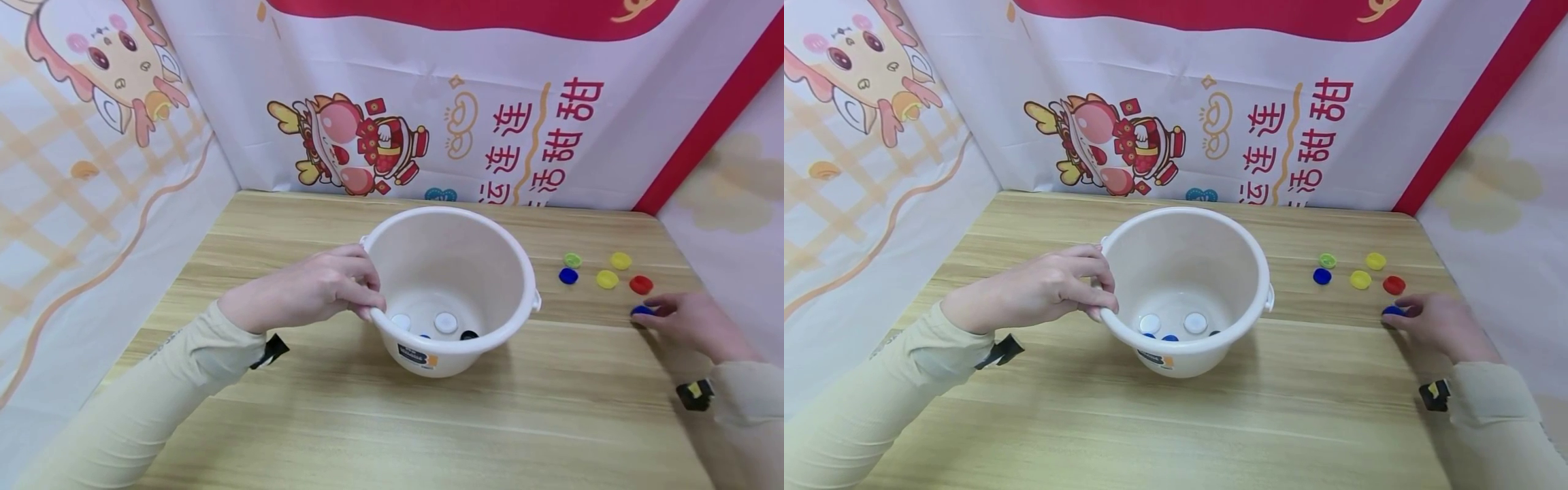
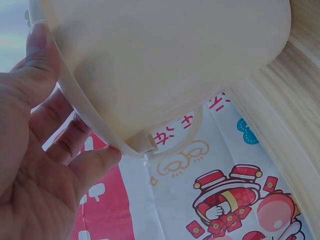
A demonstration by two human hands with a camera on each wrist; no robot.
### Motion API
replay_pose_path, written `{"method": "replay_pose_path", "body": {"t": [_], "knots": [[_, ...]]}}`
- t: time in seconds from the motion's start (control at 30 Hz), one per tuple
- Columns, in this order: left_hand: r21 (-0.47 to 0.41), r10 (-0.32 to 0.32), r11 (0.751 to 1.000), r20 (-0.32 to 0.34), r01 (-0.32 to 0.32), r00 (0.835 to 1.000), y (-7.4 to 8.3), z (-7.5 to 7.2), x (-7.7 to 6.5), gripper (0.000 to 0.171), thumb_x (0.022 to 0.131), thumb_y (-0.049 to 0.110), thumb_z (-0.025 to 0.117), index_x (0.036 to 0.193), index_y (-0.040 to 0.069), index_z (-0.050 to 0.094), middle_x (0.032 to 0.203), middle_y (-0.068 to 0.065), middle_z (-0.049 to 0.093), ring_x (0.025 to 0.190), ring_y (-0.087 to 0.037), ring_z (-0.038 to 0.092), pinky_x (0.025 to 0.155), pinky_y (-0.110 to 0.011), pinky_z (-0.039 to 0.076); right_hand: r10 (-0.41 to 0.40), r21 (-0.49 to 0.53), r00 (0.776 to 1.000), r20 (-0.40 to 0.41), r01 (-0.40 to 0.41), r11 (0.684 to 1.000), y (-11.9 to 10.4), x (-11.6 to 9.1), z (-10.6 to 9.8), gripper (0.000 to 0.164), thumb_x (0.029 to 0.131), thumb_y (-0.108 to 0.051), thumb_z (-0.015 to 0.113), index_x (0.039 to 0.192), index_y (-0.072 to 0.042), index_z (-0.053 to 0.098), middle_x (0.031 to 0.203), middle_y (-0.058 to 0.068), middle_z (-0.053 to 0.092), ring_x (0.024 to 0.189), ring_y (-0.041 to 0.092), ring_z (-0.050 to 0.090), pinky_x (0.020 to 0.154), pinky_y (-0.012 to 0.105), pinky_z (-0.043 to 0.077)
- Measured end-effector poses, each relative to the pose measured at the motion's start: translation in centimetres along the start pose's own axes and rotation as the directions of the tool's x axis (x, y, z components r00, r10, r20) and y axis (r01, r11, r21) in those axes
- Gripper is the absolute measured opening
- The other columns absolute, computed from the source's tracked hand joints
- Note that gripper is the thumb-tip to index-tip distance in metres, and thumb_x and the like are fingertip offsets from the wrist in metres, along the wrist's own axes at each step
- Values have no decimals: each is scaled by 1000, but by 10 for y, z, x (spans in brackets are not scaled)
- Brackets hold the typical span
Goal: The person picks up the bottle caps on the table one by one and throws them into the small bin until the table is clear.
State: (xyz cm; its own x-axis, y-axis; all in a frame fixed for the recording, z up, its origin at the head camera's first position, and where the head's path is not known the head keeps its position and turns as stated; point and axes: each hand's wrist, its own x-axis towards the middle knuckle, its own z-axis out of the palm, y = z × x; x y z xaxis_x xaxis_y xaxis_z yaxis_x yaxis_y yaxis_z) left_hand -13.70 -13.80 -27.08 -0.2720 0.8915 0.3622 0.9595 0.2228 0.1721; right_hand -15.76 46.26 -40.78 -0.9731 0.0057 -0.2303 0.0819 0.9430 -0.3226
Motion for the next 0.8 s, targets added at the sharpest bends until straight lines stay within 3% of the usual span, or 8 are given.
{"method": "replay_pose_path", "body": {"t": [0.2, 0.47, 0.6, 0.8], "knots": [[-10, -10, 1000, -1, 10, 1000, 0, 0, 0, 19, 79, 15, 84, 97, 18, 80, 93, 1, 64, 99, -18, 54, 86, -29, 54, -6, -14, 1000, -30, 6, 1000, -1, 0, 3, 73, 82, -47, 78, 121, 11, 60, 89, 18, 65, 79, 31, 57, 58, 33, 49], [-4, -2, 1000, -10, 2, 1000, 0, 1, -1, 19, 79, 14, 84, 97, 18, 79, 93, 1, 64, 99, -19, 54, 85, -30, 54, -57, -50, 996, -71, 53, 997, -6, -3, 5, 61, 84, -37, 79, 115, 13, 64, 97, 27, 67, 87, 39, 59, 71, 54, 51], [-3, 2, 1000, -14, -2, 1000, 0, 1, -2, 19, 80, 14, 83, 98, 18, 79, 94, 1, 64, 99, -19, 54, 84, -30, 53, -68, -51, 995, -77, 64, 997, -6, -4, 6, 57, 84, -34, 79, 113, 14, 65, 97, 27, 67, 87, 41, 60, 71, 56, 51], [-3, -4, 1000, -11, 4, 1000, 0, 1, -1, 20, 80, 15, 83, 99, 18, 79, 94, 1, 64, 100, -19, 54, 86, -30, 53, -32, 21, 998, -57, 33, 999, -12, -8, 0, 64, 87, -38, 75, 120, 15, 60, 106, 32, 65, 91, 43, 61, 70, 54, 53]]}}
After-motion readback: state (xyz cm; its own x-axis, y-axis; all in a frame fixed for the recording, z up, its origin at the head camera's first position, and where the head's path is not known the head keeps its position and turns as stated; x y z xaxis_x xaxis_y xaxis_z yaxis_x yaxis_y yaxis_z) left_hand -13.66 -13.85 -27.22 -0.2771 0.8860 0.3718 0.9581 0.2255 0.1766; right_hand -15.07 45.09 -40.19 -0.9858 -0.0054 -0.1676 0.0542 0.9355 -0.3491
